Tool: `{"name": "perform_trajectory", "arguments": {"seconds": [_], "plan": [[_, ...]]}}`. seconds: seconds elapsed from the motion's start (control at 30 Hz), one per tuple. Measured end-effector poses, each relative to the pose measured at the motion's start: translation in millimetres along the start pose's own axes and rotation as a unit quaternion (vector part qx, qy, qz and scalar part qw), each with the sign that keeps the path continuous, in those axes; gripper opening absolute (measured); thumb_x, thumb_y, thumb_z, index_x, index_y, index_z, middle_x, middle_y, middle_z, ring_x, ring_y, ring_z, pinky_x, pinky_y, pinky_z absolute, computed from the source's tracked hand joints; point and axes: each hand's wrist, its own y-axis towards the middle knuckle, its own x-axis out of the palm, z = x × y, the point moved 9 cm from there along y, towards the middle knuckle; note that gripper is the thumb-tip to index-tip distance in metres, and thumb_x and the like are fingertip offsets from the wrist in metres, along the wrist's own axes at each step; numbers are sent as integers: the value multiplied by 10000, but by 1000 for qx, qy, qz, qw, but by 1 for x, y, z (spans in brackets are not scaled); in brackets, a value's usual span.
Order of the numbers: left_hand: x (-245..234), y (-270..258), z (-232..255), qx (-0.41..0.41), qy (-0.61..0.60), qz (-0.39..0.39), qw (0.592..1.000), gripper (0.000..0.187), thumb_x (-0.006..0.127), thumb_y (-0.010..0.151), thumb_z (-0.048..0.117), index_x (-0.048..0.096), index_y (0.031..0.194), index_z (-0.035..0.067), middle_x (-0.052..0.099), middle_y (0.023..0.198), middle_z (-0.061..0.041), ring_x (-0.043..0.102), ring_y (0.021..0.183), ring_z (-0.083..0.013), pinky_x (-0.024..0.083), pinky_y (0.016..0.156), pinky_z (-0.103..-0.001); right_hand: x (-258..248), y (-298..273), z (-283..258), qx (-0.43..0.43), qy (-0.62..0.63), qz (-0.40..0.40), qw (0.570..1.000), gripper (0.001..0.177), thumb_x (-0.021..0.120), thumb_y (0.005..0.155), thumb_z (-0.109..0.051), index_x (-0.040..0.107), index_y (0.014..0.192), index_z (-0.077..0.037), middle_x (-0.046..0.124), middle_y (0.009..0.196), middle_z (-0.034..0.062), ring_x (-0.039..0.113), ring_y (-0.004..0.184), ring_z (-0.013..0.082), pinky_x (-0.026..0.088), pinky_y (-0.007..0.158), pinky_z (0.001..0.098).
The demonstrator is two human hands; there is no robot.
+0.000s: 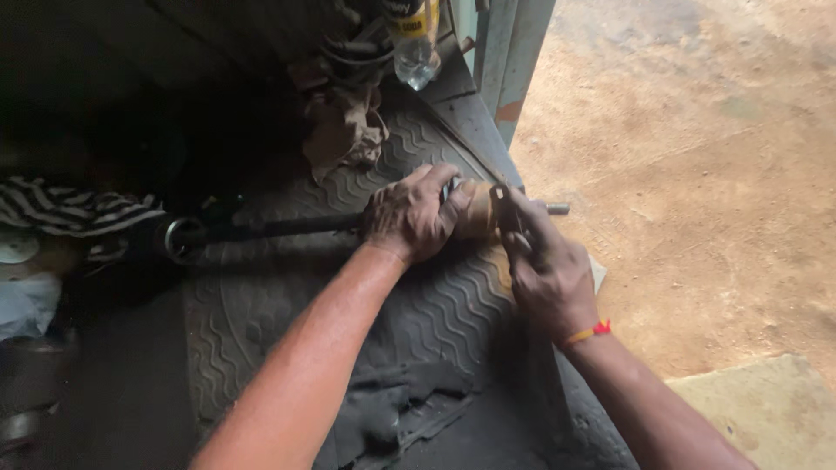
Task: The person uses a flat metal bar to scrape and clean the surface of a cylindrical mechanical component attached to a long shaft. They repeatedly rotate the component and scrape different sections, then wipe the area with a cloth. The task appears to be cleaning or removing residue from the part.
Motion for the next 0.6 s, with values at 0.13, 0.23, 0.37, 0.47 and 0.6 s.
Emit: {"name": "perform_trajectory", "arguments": {"seconds": [0.13,0.23,0.37,0.47,0.6], "plan": [[-2,0,0,5,12,20,1000,477,479,965,570,664,1182,187,699,1159,-111,685,984,-426,540,816,-539,6,44,1,-56,-78,1,995,456,652,934,-39,591,1381,-107,739,952,197,721,768,373,570,683,461],[-2,-9,8,37,25,44,998,464,462,1006,569,657,1181,186,685,1159,-118,693,943,-434,548,794,-547,13,46,2,-18,-128,-34,991,425,658,933,-60,625,1351,-129,721,853,199,690,717,400,545,660,498],[-8,-21,13,86,15,98,991,501,500,969,602,646,1197,181,670,1144,-113,700,852,-425,546,716,-549,-1,2,-9,-22,-232,-65,970,517,688,878,-128,618,1391,-121,672,684,204,656,613,389,516,614,518],[-3,-25,14,85,22,100,991,472,517,982,588,650,1201,192,665,1144,-95,698,841,-418,544,712,-545,-10,18,-11,-89,-152,-17,984,395,670,899,-155,641,1289,-96,729,914,194,687,780,393,539,689,486],[-6,-28,19,105,36,107,988,423,539,993,543,648,1219,203,657,1127,-71,695,783,-385,542,684,-531,18,77,33,40,-200,-121,971,254,674,950,-209,748,1188,-160,745,895,157,712,766,333,554,714,449]]}}
